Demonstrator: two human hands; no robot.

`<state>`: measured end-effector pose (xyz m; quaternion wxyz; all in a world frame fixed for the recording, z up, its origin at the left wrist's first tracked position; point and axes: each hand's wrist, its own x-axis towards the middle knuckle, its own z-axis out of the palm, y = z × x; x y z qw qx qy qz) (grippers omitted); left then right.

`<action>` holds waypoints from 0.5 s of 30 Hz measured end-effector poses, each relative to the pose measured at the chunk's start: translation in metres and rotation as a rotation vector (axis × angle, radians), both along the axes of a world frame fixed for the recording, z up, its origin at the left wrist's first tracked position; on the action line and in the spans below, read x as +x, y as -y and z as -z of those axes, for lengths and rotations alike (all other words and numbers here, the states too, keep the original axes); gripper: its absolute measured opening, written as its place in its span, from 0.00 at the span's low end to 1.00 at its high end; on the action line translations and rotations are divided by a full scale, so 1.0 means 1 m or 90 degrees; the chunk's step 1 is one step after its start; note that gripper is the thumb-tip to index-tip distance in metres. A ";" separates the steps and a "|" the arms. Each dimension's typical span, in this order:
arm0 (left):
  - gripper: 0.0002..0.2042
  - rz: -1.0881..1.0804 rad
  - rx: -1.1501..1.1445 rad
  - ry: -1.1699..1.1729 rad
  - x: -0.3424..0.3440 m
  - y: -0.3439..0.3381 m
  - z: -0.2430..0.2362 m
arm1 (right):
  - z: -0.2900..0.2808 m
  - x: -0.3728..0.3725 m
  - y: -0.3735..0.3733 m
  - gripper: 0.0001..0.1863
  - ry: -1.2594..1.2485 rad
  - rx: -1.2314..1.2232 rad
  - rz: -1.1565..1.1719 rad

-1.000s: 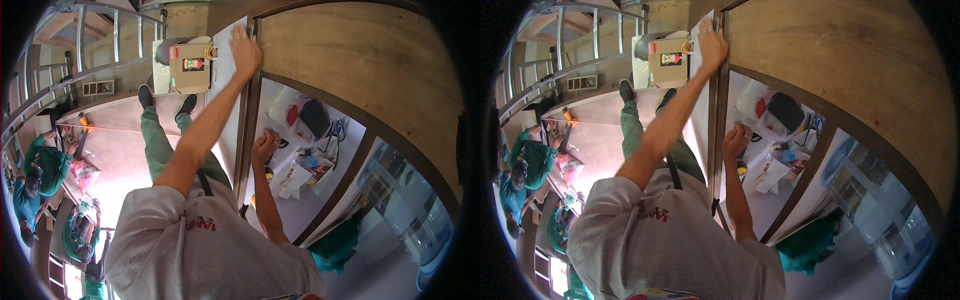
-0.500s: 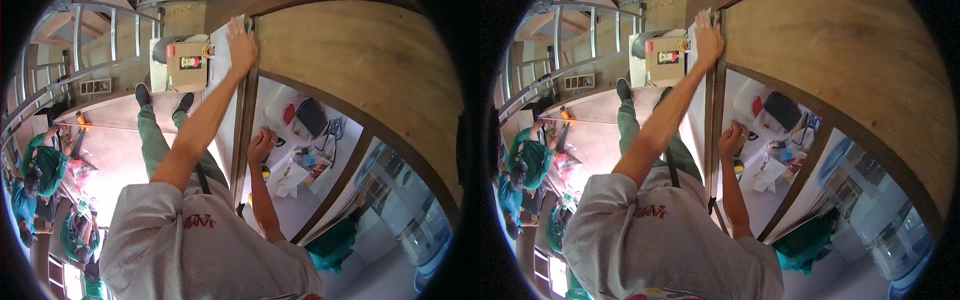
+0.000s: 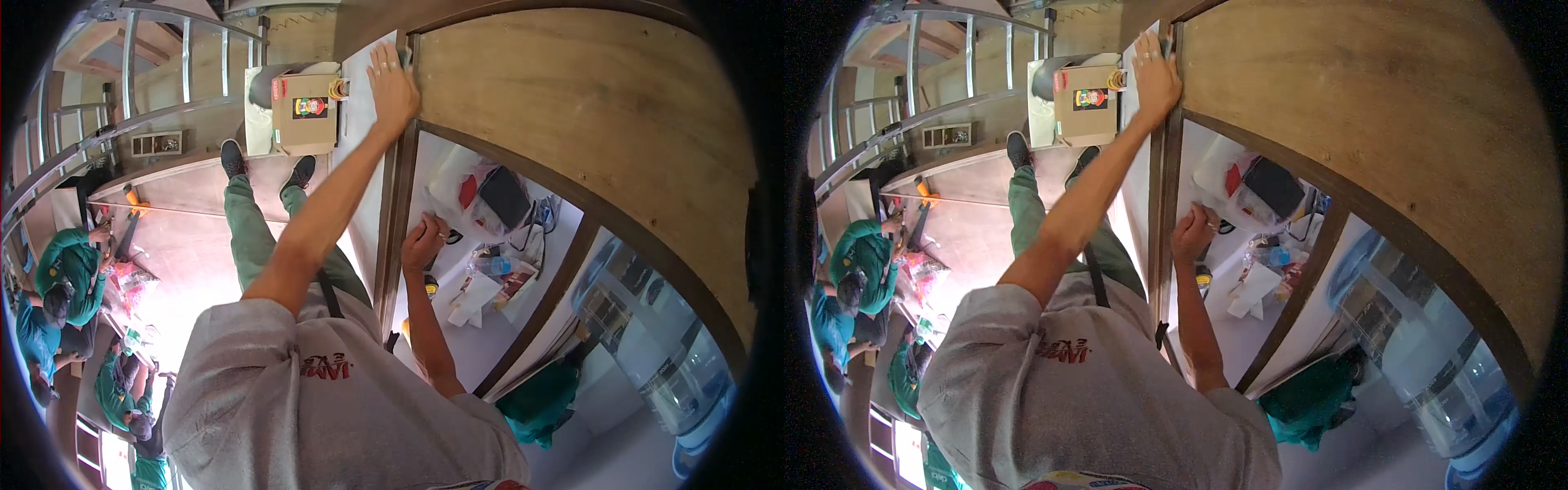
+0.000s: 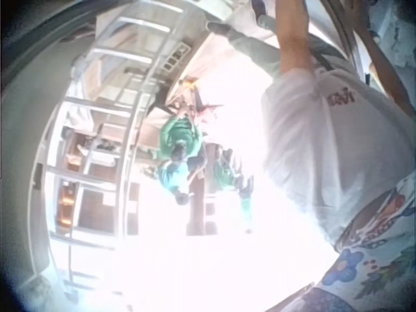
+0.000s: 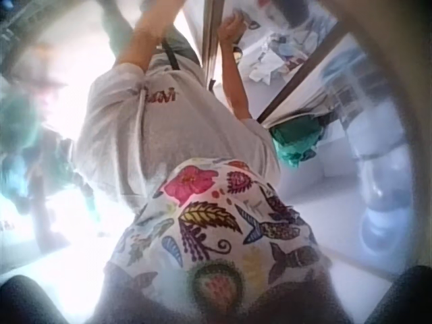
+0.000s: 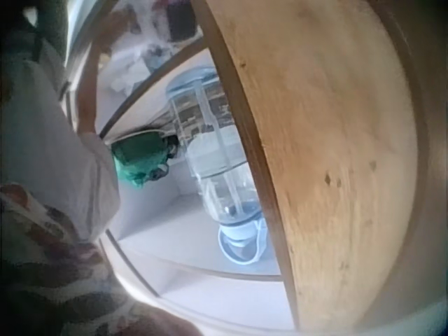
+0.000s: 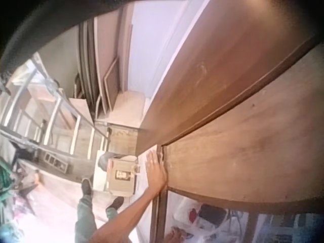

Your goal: The person is installing a wooden trim piece onto the edge of a cabinet door. They use a small metal tool to tap the trim into place and a sanding block to smooth the edges. The person works methodically along the length of the door, ensuring the trim is flush and secure.

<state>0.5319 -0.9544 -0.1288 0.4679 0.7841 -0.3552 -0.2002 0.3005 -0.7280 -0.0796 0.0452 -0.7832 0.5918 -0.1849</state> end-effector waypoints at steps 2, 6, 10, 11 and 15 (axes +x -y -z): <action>0.32 -0.028 -0.028 0.018 0.028 0.031 0.007 | 0.001 0.005 0.008 0.10 0.002 -0.007 -0.016; 0.31 0.003 -0.017 0.007 0.010 0.009 0.013 | -0.002 0.005 0.006 0.10 0.010 0.005 -0.015; 0.32 0.011 -0.015 0.009 0.001 -0.003 0.001 | 0.001 0.005 0.002 0.10 0.016 0.006 0.010; 0.32 -0.005 -0.028 0.019 0.009 0.010 0.005 | 0.002 0.004 0.004 0.10 0.009 0.003 0.000; 0.32 -0.013 -0.016 0.062 0.030 0.033 0.015 | -0.003 -0.002 0.000 0.11 -0.010 -0.001 -0.025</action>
